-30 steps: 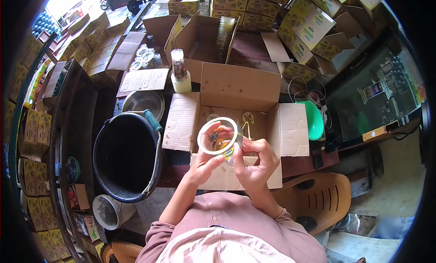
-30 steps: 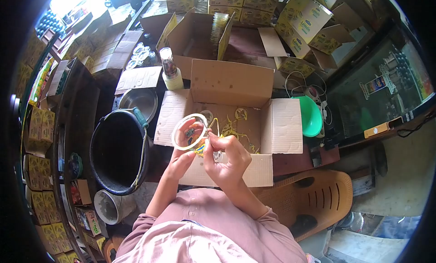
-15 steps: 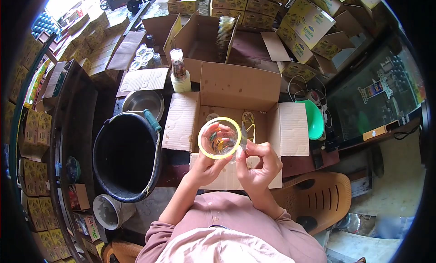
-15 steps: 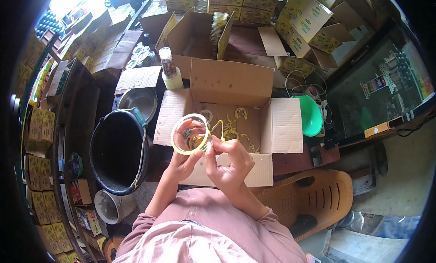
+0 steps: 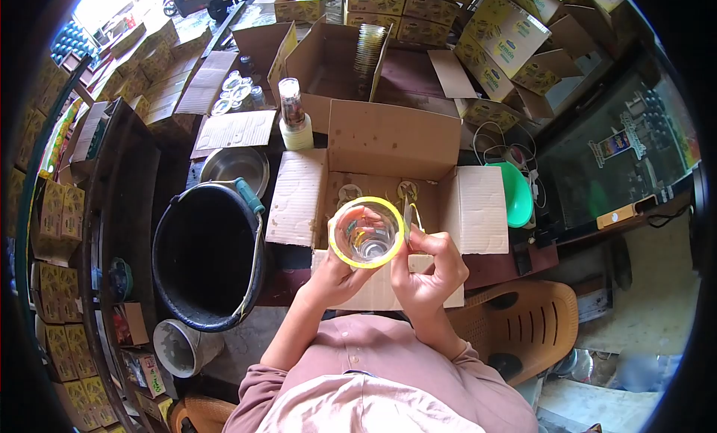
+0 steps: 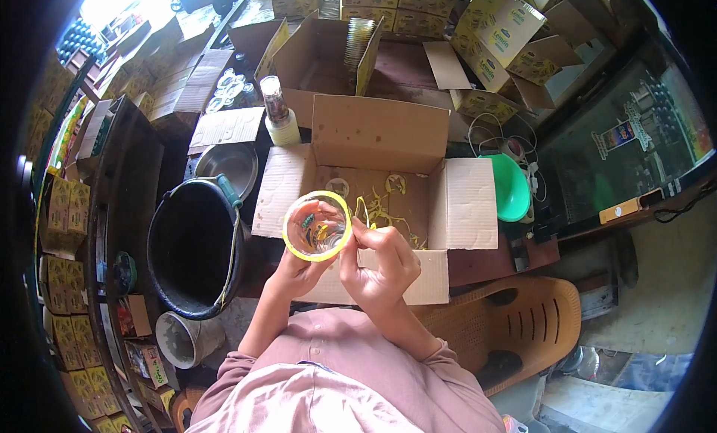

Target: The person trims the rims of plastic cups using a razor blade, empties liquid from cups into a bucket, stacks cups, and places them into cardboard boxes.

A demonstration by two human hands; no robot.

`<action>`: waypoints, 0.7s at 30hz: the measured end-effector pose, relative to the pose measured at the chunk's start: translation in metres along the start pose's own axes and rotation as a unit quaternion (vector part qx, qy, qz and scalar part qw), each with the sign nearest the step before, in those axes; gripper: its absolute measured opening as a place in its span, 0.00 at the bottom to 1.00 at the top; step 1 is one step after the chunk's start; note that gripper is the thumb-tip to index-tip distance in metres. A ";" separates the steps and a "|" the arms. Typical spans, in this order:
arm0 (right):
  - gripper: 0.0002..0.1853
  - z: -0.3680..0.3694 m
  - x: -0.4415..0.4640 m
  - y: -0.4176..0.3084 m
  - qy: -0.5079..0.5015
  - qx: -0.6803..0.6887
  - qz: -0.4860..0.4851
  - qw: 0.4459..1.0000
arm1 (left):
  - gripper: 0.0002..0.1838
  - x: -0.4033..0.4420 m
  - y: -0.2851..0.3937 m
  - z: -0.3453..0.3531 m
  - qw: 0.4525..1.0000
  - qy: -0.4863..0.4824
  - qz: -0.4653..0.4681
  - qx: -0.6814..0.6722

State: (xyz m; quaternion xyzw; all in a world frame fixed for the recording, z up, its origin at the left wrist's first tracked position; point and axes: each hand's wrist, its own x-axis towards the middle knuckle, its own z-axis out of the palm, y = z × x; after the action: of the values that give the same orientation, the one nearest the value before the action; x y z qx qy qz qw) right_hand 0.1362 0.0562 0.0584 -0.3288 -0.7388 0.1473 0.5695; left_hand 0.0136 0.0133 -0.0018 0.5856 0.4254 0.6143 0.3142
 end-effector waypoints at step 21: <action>0.11 -0.004 -0.002 0.001 -0.030 0.122 0.114 0.986 | 0.36 -0.002 0.007 -0.011 0.965 -0.046 -0.084 -0.245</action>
State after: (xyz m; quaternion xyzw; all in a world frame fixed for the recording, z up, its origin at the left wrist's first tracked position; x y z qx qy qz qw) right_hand 0.1409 0.0551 0.0572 -0.3342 -0.6900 0.3097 0.5625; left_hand 0.0040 0.0067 0.0041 0.4801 0.2951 0.6437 0.5177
